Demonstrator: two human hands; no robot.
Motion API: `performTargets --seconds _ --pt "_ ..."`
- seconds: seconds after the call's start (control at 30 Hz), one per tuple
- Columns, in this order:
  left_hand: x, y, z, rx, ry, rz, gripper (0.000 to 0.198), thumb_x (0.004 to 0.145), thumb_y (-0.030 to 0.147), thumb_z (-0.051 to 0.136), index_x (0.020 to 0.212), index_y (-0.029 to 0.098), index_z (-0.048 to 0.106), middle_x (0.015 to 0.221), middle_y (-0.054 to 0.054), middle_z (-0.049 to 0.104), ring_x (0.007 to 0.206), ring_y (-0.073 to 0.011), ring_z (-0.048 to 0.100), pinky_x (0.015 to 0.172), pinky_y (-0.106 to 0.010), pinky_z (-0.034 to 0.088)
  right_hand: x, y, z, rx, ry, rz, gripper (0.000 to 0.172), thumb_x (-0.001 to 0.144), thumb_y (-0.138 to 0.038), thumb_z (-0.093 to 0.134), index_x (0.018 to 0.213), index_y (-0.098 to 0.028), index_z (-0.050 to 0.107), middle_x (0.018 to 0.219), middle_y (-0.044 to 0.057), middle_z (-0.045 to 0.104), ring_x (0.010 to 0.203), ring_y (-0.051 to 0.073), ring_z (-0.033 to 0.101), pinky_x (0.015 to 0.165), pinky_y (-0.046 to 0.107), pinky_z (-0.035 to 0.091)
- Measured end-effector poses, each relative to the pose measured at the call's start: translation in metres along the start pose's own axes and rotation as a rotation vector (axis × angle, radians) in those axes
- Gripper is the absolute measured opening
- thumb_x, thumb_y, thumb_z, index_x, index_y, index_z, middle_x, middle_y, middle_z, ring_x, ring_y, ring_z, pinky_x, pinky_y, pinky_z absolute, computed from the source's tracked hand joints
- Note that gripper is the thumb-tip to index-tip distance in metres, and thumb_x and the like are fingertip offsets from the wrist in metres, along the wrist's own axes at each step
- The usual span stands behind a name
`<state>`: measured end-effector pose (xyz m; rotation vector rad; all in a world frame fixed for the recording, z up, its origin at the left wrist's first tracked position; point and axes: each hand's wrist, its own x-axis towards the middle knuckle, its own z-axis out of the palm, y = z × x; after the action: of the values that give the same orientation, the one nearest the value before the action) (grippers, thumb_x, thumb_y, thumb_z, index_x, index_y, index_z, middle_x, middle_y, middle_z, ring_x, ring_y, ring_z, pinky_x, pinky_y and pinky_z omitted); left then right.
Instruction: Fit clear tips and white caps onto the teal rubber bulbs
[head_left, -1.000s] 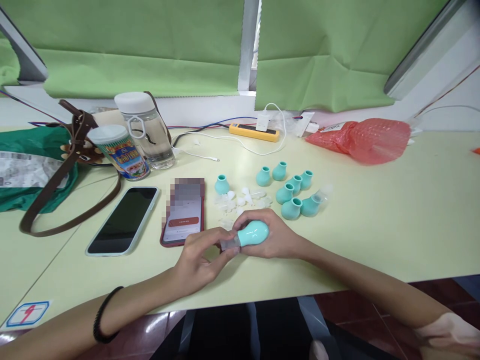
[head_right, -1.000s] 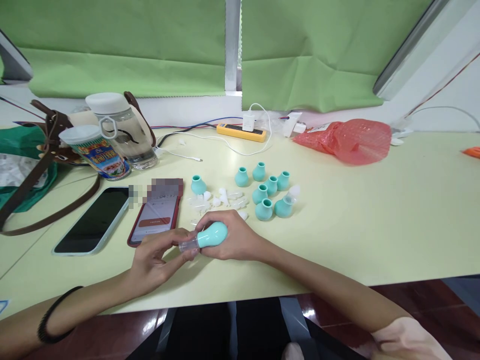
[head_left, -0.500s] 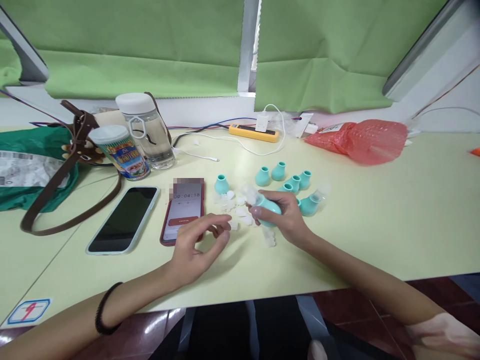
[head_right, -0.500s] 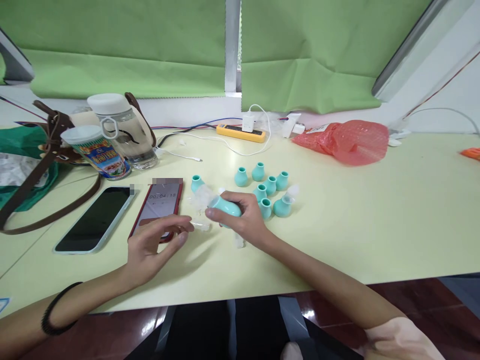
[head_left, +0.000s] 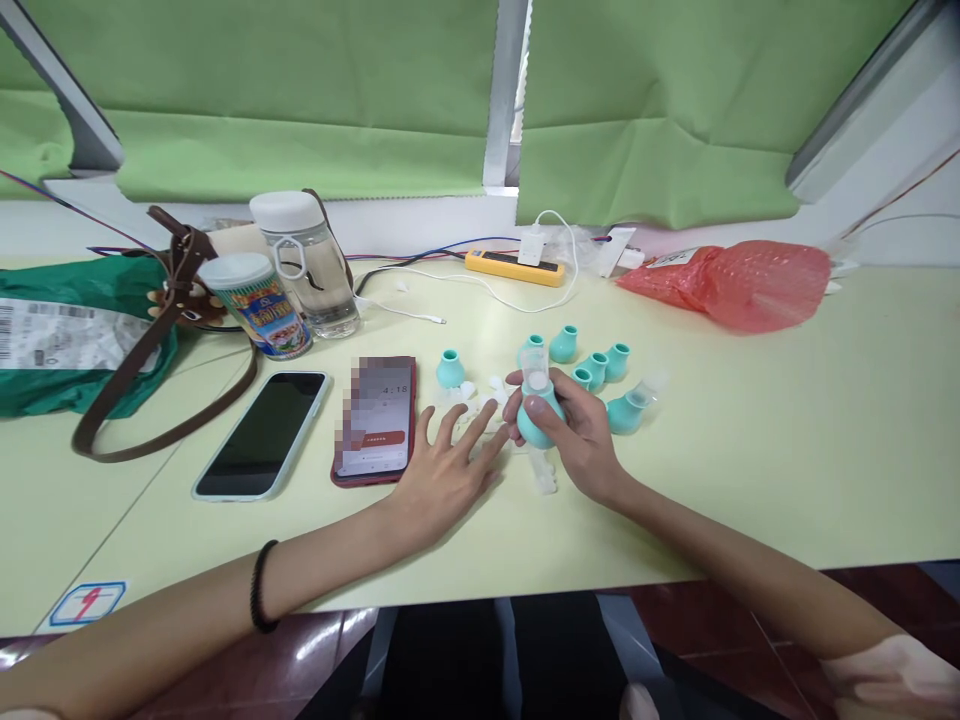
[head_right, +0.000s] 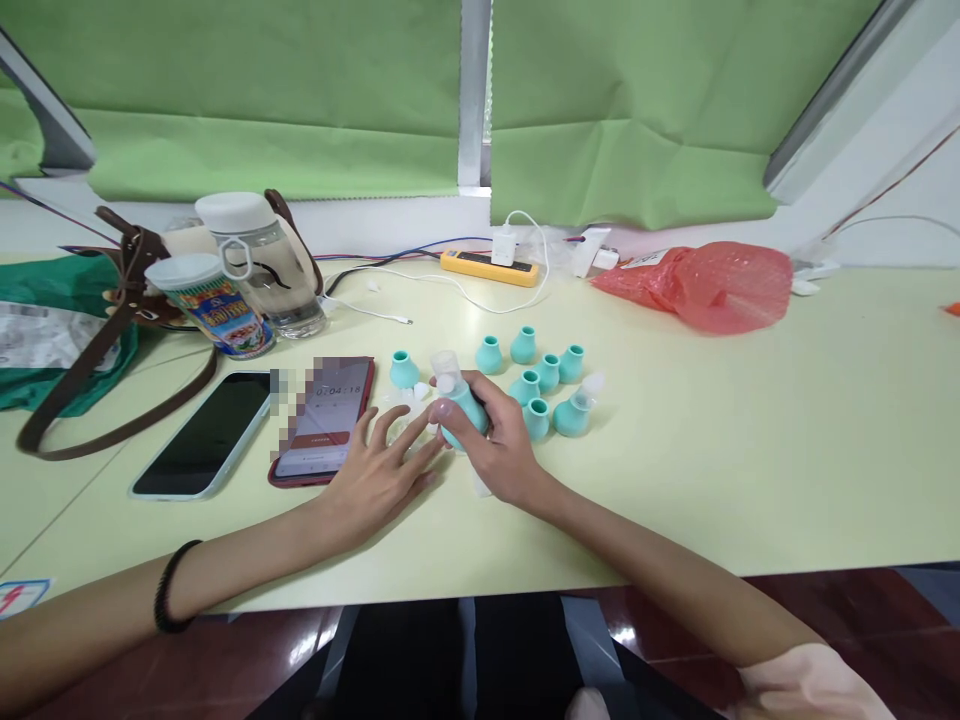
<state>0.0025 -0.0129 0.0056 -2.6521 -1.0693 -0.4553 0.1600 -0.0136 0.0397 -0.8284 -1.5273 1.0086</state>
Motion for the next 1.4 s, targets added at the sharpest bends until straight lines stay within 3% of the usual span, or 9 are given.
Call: performTargets --seconds 0.23,0.47,0.8,0.93,1.03,1.13,1.23,1.3,1.4 --pt "0.012 -0.004 0.006 0.049 0.147 0.077 0.022 0.081 0.018 0.044 0.1 0.024 0.055 0.118 -0.01 0.049 0.106 -0.0337 0.041 0.081 -0.058 0.027 -0.001 0.003 -0.002 -0.082 0.004 -0.004 0.022 0.08 -0.037 0.046 0.089 -0.018 0.048 0.07 0.0 0.05 0.063 0.011 0.049 0.058 0.026 0.044" --pt "0.011 -0.01 0.006 0.101 0.208 0.146 0.021 0.08 0.007 0.043 0.091 0.019 0.057 0.107 -0.009 0.055 0.097 -0.0302 0.045 0.073 -0.048 0.033 -0.001 0.004 -0.002 -0.058 -0.014 -0.016 0.019 0.079 -0.035 0.047 0.086 -0.018 0.049 0.067 0.0 0.049 0.059 0.01 0.047 0.055 0.025 0.043" --pt "0.009 -0.008 0.005 0.008 0.024 0.203 0.023 0.08 0.001 0.038 0.093 0.015 0.052 0.1 -0.009 0.059 0.1 -0.0279 0.044 0.076 -0.049 0.029 -0.003 0.003 -0.003 -0.089 -0.038 -0.023 0.017 0.078 -0.033 0.048 0.085 -0.018 0.051 0.067 0.0 0.047 0.058 0.01 0.046 0.054 0.025 0.041" --pt "0.008 -0.011 0.004 -0.063 0.037 0.206 0.027 0.082 0.0 0.033 0.1 0.015 0.046 0.094 -0.009 0.06 0.093 -0.0235 0.049 0.077 -0.049 0.029 -0.003 0.004 -0.004 -0.101 -0.04 -0.043 0.016 0.078 -0.031 0.047 0.086 -0.017 0.051 0.068 0.0 0.048 0.058 0.01 0.046 0.055 0.025 0.041" --pt "0.005 -0.009 0.004 -0.194 0.176 0.135 0.02 0.083 0.004 0.034 0.095 0.016 0.043 0.099 -0.01 0.057 0.093 -0.0204 0.051 0.082 -0.049 0.03 -0.002 0.003 -0.009 -0.144 -0.094 -0.089 0.016 0.076 -0.03 0.047 0.085 -0.017 0.05 0.063 -0.001 0.047 0.053 0.009 0.043 0.051 0.023 0.038" --pt "0.0 -0.004 0.001 -0.495 0.325 0.046 0.01 0.081 0.007 0.04 0.083 0.017 0.04 0.098 -0.009 0.054 0.088 -0.015 0.053 0.076 -0.034 0.041 0.002 -0.005 -0.015 -0.278 -0.209 -0.129 0.014 0.071 -0.024 0.05 0.082 -0.017 0.048 0.059 -0.003 0.044 0.05 0.008 0.039 0.048 0.021 0.034" --pt "-0.002 -0.001 -0.006 -0.835 0.412 -0.107 0.016 0.074 0.012 0.054 0.076 0.018 0.039 0.088 -0.004 0.055 0.079 -0.0122 0.055 0.065 -0.023 0.045 0.006 -0.012 -0.017 -0.462 -0.338 -0.187 0.012 0.066 -0.021 0.049 0.077 -0.017 0.047 0.057 -0.004 0.042 0.049 0.007 0.035 0.048 0.02 0.031" --pt "0.0 -0.002 -0.011 -1.083 0.395 -0.263 0.019 0.068 0.015 0.061 0.073 0.018 0.042 0.081 -0.002 0.056 0.077 -0.0133 0.055 0.065 -0.024 0.046 0.007 -0.014 -0.017 -0.562 -0.379 -0.231 0.012 0.063 -0.022 0.048 0.074 -0.017 0.048 0.057 -0.004 0.043 0.047 0.006 0.033 0.049 0.02 0.03" --pt "0.004 -0.006 -0.017 -1.408 0.267 -0.564 0.017 0.062 0.018 0.066 0.072 0.015 0.052 0.079 -0.004 0.059 0.076 -0.0145 0.057 0.065 -0.024 0.047 0.007 -0.013 -0.018 -0.691 -0.353 -0.265 0.012 0.06 -0.022 0.047 0.07 -0.016 0.051 0.054 -0.004 0.046 0.046 0.006 0.034 0.049 0.02 0.03"
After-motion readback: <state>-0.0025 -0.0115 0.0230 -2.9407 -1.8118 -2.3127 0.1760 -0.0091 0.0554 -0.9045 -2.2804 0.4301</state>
